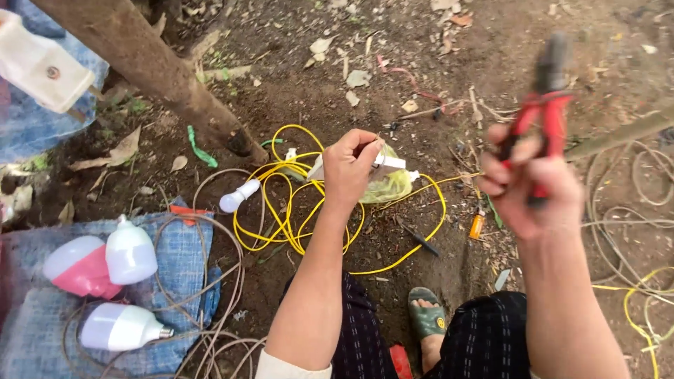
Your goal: Wiring a portable electrical switchboard by stripping wire insulation and connecting wires to terminals.
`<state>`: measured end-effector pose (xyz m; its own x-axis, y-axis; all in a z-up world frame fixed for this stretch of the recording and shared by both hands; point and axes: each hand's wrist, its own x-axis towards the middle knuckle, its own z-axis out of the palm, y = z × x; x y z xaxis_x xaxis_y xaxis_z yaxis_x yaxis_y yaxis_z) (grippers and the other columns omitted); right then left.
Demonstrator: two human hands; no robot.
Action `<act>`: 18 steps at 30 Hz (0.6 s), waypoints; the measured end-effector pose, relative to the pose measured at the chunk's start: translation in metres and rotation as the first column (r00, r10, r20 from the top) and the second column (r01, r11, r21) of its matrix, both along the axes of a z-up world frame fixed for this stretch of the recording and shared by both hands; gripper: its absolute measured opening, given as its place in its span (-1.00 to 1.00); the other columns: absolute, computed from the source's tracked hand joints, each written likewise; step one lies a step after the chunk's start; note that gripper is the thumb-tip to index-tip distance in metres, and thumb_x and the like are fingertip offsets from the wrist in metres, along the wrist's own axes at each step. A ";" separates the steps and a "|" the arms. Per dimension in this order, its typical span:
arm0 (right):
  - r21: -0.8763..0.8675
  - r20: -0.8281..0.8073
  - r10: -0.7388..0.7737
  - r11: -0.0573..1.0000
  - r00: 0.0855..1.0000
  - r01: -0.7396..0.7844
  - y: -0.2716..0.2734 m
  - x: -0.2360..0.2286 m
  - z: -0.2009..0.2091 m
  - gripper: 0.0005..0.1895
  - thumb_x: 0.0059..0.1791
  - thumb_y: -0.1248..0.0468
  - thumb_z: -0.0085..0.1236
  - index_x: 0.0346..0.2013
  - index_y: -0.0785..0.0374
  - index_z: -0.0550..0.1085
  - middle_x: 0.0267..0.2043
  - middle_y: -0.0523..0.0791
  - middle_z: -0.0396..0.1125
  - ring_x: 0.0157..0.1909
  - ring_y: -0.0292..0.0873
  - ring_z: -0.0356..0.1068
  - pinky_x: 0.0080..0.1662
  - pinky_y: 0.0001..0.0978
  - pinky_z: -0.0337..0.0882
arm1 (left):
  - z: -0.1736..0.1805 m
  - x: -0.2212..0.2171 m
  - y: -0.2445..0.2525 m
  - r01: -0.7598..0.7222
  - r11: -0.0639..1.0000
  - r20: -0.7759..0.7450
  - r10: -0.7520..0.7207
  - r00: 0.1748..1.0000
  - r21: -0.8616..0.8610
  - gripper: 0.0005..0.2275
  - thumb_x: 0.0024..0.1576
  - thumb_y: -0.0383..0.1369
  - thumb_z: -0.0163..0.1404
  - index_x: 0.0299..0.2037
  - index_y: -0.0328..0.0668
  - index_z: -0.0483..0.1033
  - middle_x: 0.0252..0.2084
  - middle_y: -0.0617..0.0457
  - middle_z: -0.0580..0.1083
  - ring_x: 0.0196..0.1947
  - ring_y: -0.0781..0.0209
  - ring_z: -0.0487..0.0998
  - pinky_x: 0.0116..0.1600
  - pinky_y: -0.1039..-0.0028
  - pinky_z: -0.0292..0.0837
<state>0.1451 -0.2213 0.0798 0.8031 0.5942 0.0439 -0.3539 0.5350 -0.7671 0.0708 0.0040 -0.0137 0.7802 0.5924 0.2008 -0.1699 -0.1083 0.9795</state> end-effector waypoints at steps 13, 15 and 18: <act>-0.214 0.484 0.868 0.244 -0.115 0.946 -0.027 0.024 -0.011 -0.75 -0.20 -0.02 0.42 -0.32 -0.13 0.57 0.15 -0.27 0.42 -0.12 -0.31 0.31 0.05 -0.30 0.23 | 0.005 -0.009 0.016 0.348 0.931 -0.120 -0.360 0.925 -0.107 -0.96 0.07 -0.53 0.14 -0.31 -0.29 0.62 -0.50 0.19 0.47 -0.54 0.48 0.34 -0.41 0.68 0.25; -0.120 0.426 0.882 0.274 -0.199 0.954 -0.026 0.024 -0.006 -0.88 -0.05 0.01 0.35 -0.31 -0.21 0.54 0.13 -0.33 0.40 -0.12 -0.32 0.28 0.17 -0.17 0.22 | 0.008 -0.011 0.015 0.375 0.919 -0.127 -0.389 0.912 -0.123 -0.97 0.06 -0.53 0.15 -0.33 -0.26 0.63 -0.52 0.20 0.46 -0.55 0.47 0.34 -0.43 0.67 0.22; -0.073 0.279 0.939 0.232 -0.204 0.970 -0.024 0.020 0.002 -0.86 -0.02 -0.03 0.21 -0.16 -0.35 0.57 0.26 -0.46 0.35 0.02 -0.33 0.27 0.24 -0.06 0.21 | 0.008 -0.011 0.015 0.405 0.903 -0.108 -0.421 0.901 -0.142 -0.96 0.06 -0.55 0.16 -0.32 -0.26 0.63 -0.50 0.18 0.46 -0.54 0.47 0.33 -0.43 0.66 0.22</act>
